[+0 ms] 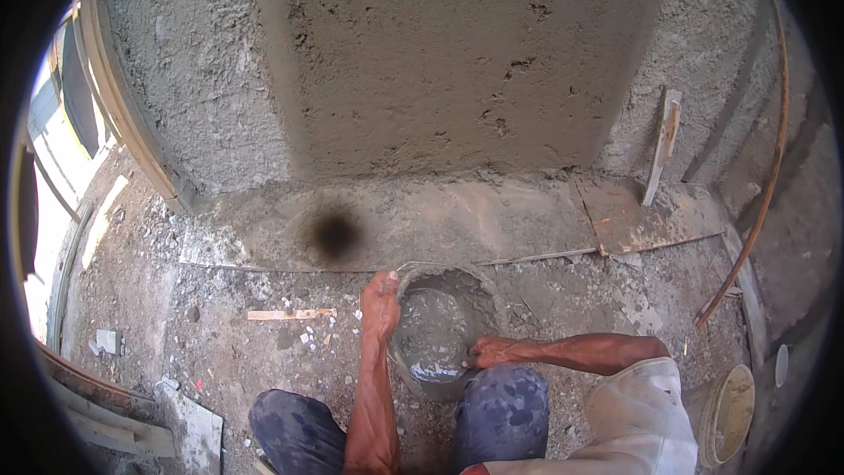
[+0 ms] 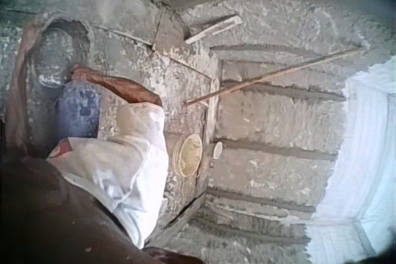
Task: The person smooths wet plaster on a vertical wall using a large rectangular float, then uses a trowel to scoop additional wet plaster from a bucket and apply it to an unfinished section of the wall.
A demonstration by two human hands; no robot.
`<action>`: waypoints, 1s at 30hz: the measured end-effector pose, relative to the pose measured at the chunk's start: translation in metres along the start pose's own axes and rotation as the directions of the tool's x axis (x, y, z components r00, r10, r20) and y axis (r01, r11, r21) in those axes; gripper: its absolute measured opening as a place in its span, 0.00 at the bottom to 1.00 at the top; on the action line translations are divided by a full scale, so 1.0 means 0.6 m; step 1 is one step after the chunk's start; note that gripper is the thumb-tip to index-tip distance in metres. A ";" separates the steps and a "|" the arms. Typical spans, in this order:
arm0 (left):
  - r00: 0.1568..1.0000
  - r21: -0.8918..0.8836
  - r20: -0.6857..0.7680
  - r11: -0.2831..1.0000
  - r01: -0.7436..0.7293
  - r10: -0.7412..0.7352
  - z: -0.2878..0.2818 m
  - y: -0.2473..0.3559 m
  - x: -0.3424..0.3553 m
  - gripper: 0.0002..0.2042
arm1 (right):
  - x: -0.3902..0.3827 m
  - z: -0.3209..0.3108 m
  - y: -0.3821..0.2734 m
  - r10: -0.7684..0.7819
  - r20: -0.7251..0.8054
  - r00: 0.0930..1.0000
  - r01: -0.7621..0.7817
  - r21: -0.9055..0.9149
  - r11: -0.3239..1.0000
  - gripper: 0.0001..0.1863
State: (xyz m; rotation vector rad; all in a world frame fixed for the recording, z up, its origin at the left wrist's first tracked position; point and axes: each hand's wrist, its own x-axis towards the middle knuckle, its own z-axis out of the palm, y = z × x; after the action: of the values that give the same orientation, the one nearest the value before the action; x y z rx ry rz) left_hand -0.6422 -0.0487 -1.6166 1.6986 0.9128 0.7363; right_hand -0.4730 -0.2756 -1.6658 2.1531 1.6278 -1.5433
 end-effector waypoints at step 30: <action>0.996 0.079 -0.087 0.996 0.029 -0.022 -0.034 0.023 0.002 0.17 | 0.102 0.024 -0.010 -0.350 -0.381 0.856 0.104 -0.537 0.837 0.13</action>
State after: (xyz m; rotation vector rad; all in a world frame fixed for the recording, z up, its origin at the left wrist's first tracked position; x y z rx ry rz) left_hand -0.6554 -0.0402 -1.5977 1.7327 1.0342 0.7699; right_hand -0.4896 -0.2376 -1.7131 2.1669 2.1954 -0.5076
